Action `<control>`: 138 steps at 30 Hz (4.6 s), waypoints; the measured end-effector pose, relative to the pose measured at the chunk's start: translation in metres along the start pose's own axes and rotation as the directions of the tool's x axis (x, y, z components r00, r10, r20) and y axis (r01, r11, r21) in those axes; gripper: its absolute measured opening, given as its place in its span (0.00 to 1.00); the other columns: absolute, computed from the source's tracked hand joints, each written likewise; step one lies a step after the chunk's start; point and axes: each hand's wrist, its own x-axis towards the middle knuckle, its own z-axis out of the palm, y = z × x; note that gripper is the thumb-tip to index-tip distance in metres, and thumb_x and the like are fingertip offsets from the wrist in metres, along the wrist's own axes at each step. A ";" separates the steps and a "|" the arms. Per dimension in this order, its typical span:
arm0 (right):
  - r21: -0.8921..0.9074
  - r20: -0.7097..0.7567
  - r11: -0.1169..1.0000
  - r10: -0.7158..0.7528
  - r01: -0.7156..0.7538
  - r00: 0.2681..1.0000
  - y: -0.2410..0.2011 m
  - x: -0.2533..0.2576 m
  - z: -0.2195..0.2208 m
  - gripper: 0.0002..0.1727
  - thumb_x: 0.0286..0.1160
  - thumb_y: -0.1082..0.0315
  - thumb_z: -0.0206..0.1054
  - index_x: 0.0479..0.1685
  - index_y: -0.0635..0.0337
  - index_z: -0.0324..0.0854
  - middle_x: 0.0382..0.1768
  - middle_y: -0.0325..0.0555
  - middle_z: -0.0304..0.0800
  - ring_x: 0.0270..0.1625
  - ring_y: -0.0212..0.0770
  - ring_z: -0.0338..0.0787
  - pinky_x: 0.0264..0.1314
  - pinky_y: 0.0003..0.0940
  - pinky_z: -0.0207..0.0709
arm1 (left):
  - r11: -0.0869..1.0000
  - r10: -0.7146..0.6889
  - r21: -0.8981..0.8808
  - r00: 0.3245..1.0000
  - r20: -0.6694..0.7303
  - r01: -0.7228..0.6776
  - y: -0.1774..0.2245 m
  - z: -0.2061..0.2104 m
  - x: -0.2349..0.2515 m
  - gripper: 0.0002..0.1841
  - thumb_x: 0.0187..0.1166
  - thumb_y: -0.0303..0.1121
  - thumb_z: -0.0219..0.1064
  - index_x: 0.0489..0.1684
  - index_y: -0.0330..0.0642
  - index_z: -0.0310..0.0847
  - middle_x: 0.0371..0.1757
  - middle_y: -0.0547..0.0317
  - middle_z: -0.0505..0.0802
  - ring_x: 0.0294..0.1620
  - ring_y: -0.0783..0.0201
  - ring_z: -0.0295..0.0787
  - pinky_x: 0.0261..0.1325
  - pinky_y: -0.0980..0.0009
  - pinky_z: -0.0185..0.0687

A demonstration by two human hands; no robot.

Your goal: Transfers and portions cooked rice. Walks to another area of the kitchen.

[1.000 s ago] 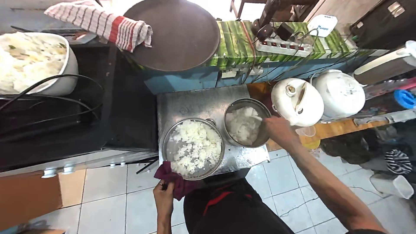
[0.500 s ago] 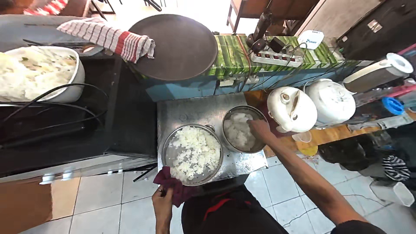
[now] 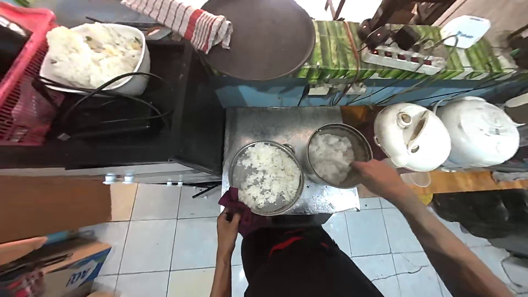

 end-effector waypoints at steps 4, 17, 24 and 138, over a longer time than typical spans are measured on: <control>0.083 -0.228 0.993 -0.065 0.086 0.972 -0.017 -0.042 -0.023 0.21 0.92 0.53 0.48 0.64 0.51 0.84 0.32 0.57 0.91 0.37 0.64 0.92 0.40 0.66 0.83 | 0.999 -0.040 0.001 0.999 0.009 0.040 -0.001 0.005 -0.007 0.15 0.75 0.31 0.66 0.58 0.35 0.83 0.45 0.56 0.94 0.46 0.66 0.92 0.54 0.64 0.90; 0.197 0.006 0.951 -0.245 0.239 0.969 -0.138 -0.011 0.107 0.17 0.85 0.67 0.53 0.64 0.59 0.82 0.56 0.61 0.90 0.51 0.66 0.92 0.48 0.67 0.85 | 0.998 0.028 -0.065 0.996 0.082 -0.023 0.002 0.000 -0.009 0.07 0.75 0.24 0.66 0.45 0.35 0.88 0.37 0.55 0.94 0.38 0.62 0.92 0.45 0.63 0.91; 0.486 0.071 0.813 -0.403 0.321 0.913 -0.187 -0.019 0.104 0.18 0.89 0.61 0.52 0.55 0.60 0.86 0.44 0.58 0.93 0.53 0.58 0.93 0.59 0.61 0.84 | 0.998 0.049 -0.042 0.992 0.117 -0.045 0.010 0.007 -0.013 0.08 0.75 0.25 0.67 0.45 0.35 0.88 0.37 0.54 0.95 0.38 0.62 0.93 0.46 0.62 0.91; -0.147 -0.538 0.617 -0.706 0.773 0.461 0.056 0.053 -0.101 0.18 0.90 0.59 0.57 0.68 0.50 0.85 0.40 0.52 0.90 0.36 0.56 0.91 0.33 0.55 0.83 | 0.830 0.012 -0.437 0.794 -0.607 -0.347 0.152 0.157 -0.087 0.07 0.73 0.24 0.55 0.31 0.44 0.78 0.21 0.61 0.87 0.21 0.68 0.86 0.27 0.68 0.86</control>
